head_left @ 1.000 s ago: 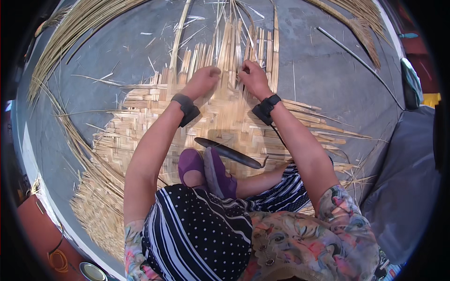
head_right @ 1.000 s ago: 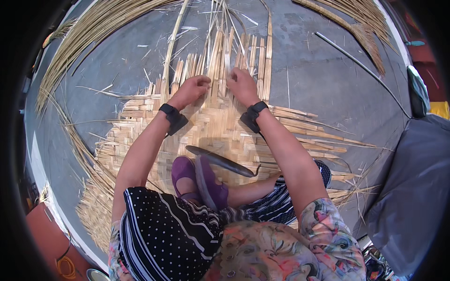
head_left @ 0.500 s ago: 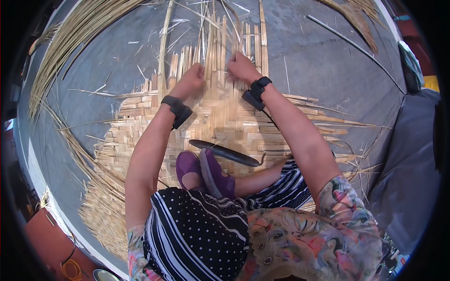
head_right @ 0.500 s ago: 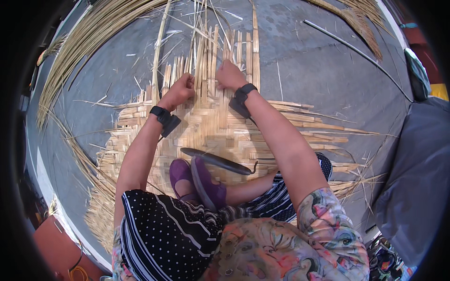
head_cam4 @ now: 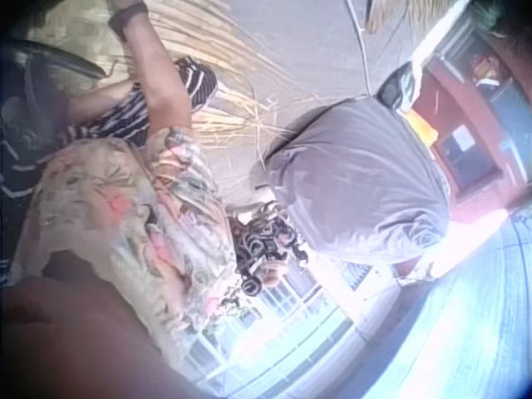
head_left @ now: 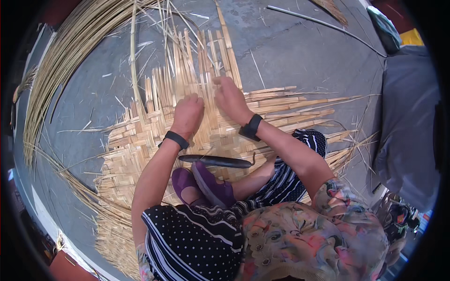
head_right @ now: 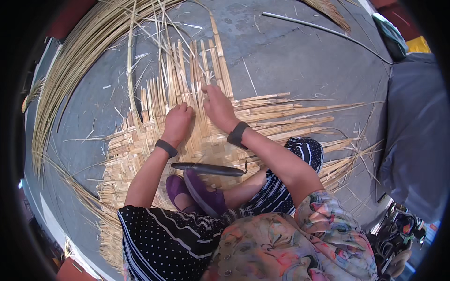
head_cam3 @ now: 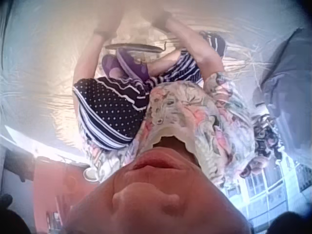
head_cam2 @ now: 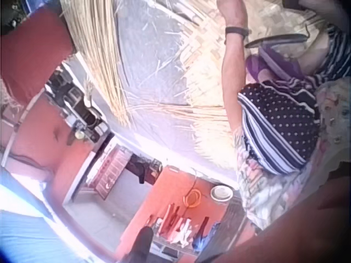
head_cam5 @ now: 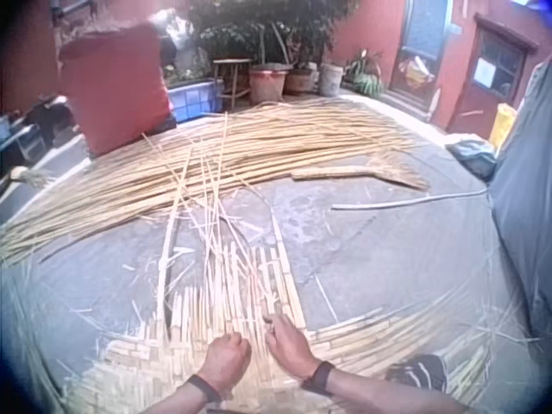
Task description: The person is weaving a large circular mat using thin strips of bamboo or similar plant material, using a knife for trimming and a PVC pipe as a guide.
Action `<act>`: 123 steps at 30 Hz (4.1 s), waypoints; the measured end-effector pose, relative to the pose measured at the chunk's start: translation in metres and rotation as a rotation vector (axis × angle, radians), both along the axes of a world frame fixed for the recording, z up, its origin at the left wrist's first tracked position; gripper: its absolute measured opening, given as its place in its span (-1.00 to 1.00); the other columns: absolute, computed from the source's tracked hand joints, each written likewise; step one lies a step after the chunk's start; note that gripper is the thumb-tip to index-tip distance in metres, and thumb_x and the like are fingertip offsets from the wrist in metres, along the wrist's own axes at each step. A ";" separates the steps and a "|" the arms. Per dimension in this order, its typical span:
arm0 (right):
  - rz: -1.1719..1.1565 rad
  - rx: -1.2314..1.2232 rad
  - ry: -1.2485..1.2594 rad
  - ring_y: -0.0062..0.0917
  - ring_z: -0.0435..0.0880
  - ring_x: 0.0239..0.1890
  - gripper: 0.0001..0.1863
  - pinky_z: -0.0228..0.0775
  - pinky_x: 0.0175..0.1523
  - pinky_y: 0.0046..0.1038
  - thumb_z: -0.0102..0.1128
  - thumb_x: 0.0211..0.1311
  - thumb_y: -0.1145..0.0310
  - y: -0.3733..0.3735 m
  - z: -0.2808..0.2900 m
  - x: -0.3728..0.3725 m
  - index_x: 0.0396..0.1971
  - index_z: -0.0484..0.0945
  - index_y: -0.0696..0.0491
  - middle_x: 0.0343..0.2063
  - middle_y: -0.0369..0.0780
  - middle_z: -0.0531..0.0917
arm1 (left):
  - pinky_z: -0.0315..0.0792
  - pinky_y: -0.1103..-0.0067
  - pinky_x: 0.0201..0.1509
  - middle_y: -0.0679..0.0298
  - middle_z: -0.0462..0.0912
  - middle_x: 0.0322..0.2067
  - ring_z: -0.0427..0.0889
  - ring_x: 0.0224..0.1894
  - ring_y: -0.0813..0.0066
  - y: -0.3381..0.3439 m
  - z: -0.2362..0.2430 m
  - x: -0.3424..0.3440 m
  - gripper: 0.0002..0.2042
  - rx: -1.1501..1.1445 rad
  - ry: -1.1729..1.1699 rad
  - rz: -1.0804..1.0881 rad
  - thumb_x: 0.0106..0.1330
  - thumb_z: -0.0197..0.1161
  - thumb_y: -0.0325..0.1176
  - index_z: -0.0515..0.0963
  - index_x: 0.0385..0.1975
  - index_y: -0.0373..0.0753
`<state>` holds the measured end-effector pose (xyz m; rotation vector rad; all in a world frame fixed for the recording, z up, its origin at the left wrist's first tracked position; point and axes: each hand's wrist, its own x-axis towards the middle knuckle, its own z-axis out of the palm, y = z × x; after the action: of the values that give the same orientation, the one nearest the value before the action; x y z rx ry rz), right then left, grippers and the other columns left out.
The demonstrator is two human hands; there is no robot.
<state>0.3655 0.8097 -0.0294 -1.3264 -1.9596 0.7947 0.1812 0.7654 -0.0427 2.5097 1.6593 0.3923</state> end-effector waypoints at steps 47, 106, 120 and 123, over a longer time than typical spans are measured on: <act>0.307 -0.530 -0.343 -0.42 0.56 -0.42 -0.68 0.36 -0.25 -0.37 0.38 0.19 0.11 0.052 0.005 0.102 -0.37 0.51 0.05 -0.51 -0.23 0.60 | 0.28 -0.01 0.18 0.21 0.61 -0.25 0.56 0.00 0.13 -0.056 0.031 -0.213 -0.85 -0.299 0.295 0.483 0.22 0.31 -0.29 0.60 -0.29 -0.17; 0.634 -0.334 -0.379 -0.08 0.66 -0.09 -0.46 0.45 0.03 -0.08 -0.13 0.40 0.12 0.008 -0.009 -0.153 0.36 0.33 -0.17 -0.16 0.01 0.70 | 0.49 0.60 -0.26 0.31 0.68 -0.38 0.59 -0.36 0.61 -0.014 0.065 -0.154 -0.83 -0.197 -1.112 0.624 0.31 0.29 -0.42 0.69 -0.19 -0.33; 0.554 0.515 -0.212 -0.25 0.56 0.06 -0.33 0.44 0.05 -0.27 0.43 -0.02 0.02 -0.097 0.114 -0.008 0.11 0.50 -0.01 -0.04 -0.13 0.62 | 0.37 0.38 -0.22 0.27 0.56 -0.54 0.55 -0.44 0.19 -0.180 0.104 -0.089 -0.95 0.030 -0.002 0.170 0.31 0.26 -0.37 0.64 -0.34 -0.14; 0.735 -0.082 -0.417 -0.15 0.67 -0.19 -0.47 0.48 -0.08 -0.21 0.35 0.13 0.04 -0.075 0.103 0.025 -0.02 0.52 0.08 -0.28 -0.07 0.68 | 0.38 0.36 -0.30 0.23 0.63 -0.46 0.59 -0.41 0.16 -0.193 0.119 -0.101 -0.91 -0.009 -0.051 0.420 0.30 0.28 -0.32 0.65 -0.35 -0.15</act>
<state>0.3906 0.7346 0.0735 -0.8344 -2.8400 0.9859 0.0806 0.5722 0.0762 2.1109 2.1575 0.4767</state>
